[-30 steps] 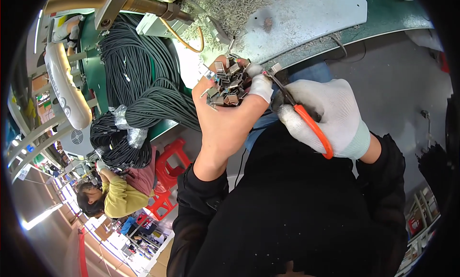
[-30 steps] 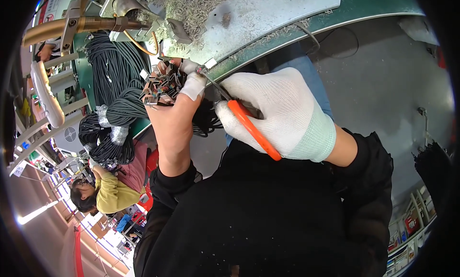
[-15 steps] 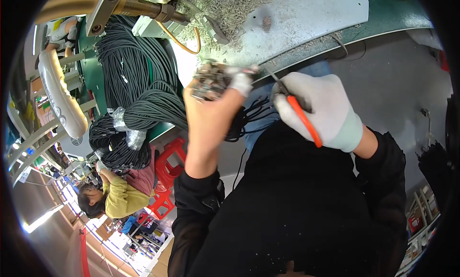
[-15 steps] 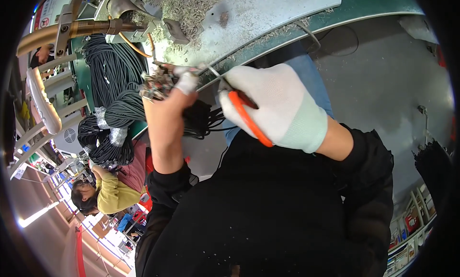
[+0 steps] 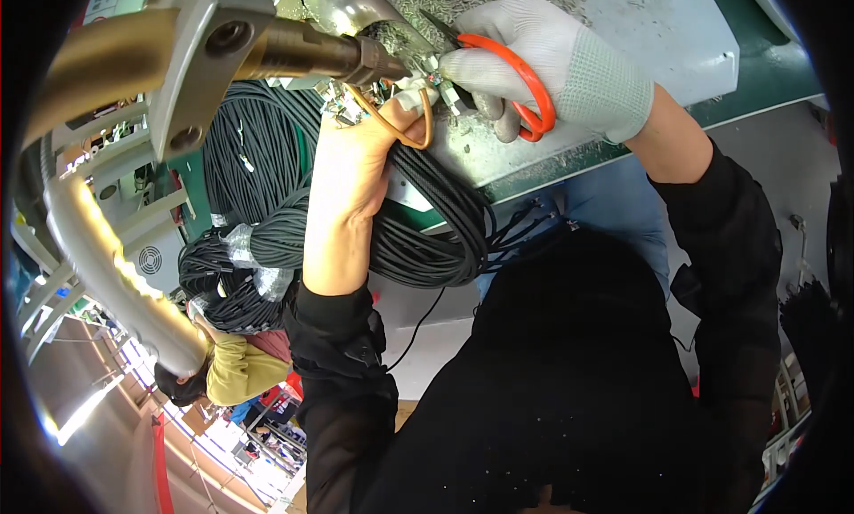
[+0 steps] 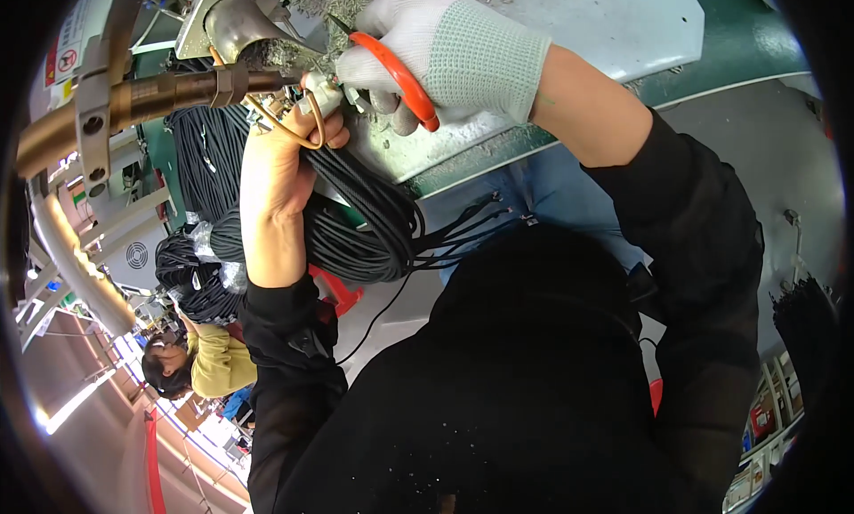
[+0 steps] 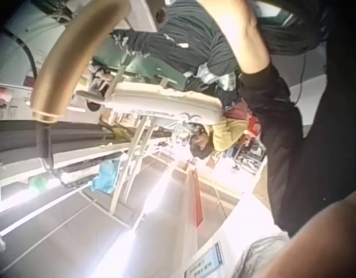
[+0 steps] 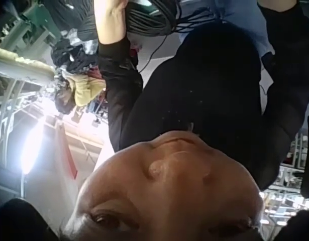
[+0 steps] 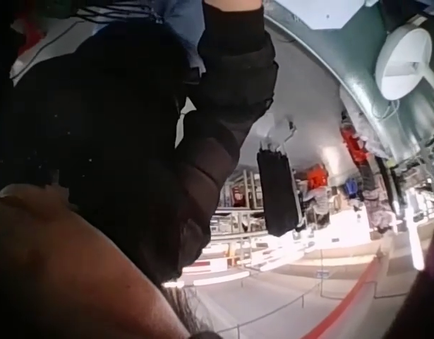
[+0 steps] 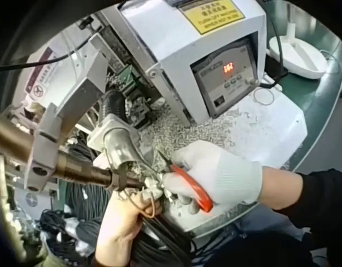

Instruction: The person picks up a bundle of cables, cuts the plastic ties with shears, and then repeatedly inserts the wire ends into a machine and trims them.

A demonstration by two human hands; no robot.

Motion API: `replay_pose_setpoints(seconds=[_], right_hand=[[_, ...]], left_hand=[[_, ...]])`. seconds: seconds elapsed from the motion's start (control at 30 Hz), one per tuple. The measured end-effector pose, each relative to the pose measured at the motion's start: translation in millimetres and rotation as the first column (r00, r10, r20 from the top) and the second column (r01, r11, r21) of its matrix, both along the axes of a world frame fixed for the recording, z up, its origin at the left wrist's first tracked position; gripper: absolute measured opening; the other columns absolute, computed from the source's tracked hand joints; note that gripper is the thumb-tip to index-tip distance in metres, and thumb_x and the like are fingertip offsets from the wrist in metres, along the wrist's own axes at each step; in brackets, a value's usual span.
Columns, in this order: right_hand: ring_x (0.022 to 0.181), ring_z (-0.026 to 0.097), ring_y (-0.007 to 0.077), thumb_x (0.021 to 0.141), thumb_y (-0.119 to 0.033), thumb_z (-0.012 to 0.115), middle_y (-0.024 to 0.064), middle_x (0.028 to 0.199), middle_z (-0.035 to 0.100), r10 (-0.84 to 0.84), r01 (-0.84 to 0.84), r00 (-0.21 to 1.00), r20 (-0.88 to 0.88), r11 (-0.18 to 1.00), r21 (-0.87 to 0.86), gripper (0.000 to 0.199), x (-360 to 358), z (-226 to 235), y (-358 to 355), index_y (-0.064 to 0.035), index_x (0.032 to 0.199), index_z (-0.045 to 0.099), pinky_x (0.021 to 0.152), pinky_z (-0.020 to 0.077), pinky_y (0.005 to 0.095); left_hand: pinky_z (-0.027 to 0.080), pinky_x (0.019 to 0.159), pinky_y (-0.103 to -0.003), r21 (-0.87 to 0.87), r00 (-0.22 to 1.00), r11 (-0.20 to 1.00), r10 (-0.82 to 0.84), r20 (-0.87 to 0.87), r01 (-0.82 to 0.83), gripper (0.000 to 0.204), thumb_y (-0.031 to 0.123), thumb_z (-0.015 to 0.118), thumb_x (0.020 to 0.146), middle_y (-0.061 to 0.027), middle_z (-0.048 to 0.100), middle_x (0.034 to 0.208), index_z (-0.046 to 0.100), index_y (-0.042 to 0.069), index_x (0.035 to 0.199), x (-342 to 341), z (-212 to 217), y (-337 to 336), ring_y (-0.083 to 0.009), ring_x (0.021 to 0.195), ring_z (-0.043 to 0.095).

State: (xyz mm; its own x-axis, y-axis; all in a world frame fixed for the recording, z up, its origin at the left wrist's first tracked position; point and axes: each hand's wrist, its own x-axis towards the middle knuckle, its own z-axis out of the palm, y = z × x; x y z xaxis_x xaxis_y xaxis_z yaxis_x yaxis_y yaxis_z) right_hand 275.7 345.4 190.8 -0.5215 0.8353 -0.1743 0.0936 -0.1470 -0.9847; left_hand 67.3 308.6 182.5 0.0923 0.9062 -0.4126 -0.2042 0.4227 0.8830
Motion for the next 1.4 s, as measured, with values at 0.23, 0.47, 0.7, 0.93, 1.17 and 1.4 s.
replay_pose_setpoints(seconds=[0.23, 0.47, 0.7, 0.93, 1.17, 1.4], right_hand=[[0.049, 0.055, 0.0269, 0.086, -0.029, 0.064, 0.0182, 0.054, 0.051, -0.010, -0.037, 0.995, 0.098, 0.883, 0.468, 0.038, 0, -16, 14, 0.0035, 0.067, 0.059, 0.046, 0.0397, 0.0344], [0.042, 0.056, 0.0124, 0.091, -0.024, 0.057, 0.0071, 0.054, 0.057, 0.023, -0.026, 0.995, 0.097, 0.999, 0.029, 0.032, -11, -8, 2, 0.0008, 0.072, 0.054, 0.039, 0.0424, 0.0239], [0.049, 0.056, 0.0243, 0.089, -0.030, 0.059, 0.0142, 0.056, 0.051, 0.195, -0.194, 0.981, 0.013, 0.957, 0.215, 0.037, 3, -13, 20, 0.0006, 0.067, 0.060, 0.046, 0.0403, 0.0319], [0.049, 0.056, 0.0218, 0.088, -0.027, 0.059, 0.0137, 0.056, 0.052, 0.216, -0.220, 0.976, 0.041, 0.965, 0.144, 0.033, 2, -3, 21, 0.0002, 0.069, 0.060, 0.047, 0.0413, 0.0318], [0.042, 0.055, 0.0122, 0.090, -0.022, 0.057, 0.0069, 0.052, 0.055, -0.008, 0.007, 0.999, 0.036, 0.999, 0.038, 0.029, 2, 0, -7, 0.0007, 0.072, 0.055, 0.039, 0.0427, 0.0241], [0.043, 0.051, 0.0091, 0.087, -0.019, 0.057, 0.0038, 0.052, 0.052, -0.303, -0.080, 0.877, 0.373, 0.674, 0.735, 0.021, 59, 5, -51, 0.0006, 0.079, 0.058, 0.043, 0.0409, 0.0225]], left_hand=[[0.045, 0.057, -0.025, 0.169, 0.863, 0.964, -0.096, -0.497, 0.204, 0.018, 0.009, 0.073, 0.076, -0.0043, 0.064, 0.077, 0.062, 0.000, 0.087, 0, 12, 7, -0.0094, 0.067, 0.058], [0.043, 0.055, -0.026, 0.132, 0.831, 0.972, -0.091, -0.549, 0.194, 0.021, 0.018, 0.073, 0.078, -0.0032, 0.062, 0.069, 0.064, 0.000, 0.081, 2, 15, 0, -0.0088, 0.063, 0.055], [0.039, 0.051, -0.023, 0.132, 0.788, 0.973, -0.070, -0.612, 0.189, 0.016, 0.013, 0.069, 0.081, 0.0011, 0.054, 0.068, 0.055, 0.005, 0.085, 4, 14, -2, -0.0082, 0.055, 0.049], [0.044, 0.058, -0.025, 0.148, 0.843, 0.955, -0.146, -0.517, 0.256, 0.023, 0.023, 0.071, 0.083, -0.0029, 0.064, 0.075, 0.064, 0.001, 0.088, -2, 13, 4, -0.0108, 0.062, 0.054], [0.046, 0.059, -0.025, 0.124, 0.984, 0.992, 0.013, -0.179, 0.009, 0.021, 0.018, 0.066, 0.088, -0.0041, 0.062, 0.081, 0.060, -0.001, 0.097, 9, 7, -10, -0.0114, 0.061, 0.055], [0.047, 0.060, -0.026, 0.155, 0.997, 0.985, -0.082, 0.010, 0.080, 0.015, 0.007, 0.061, 0.089, -0.0050, 0.058, 0.078, 0.056, 0.000, 0.101, 6, 23, -71, -0.0123, 0.063, 0.055]])
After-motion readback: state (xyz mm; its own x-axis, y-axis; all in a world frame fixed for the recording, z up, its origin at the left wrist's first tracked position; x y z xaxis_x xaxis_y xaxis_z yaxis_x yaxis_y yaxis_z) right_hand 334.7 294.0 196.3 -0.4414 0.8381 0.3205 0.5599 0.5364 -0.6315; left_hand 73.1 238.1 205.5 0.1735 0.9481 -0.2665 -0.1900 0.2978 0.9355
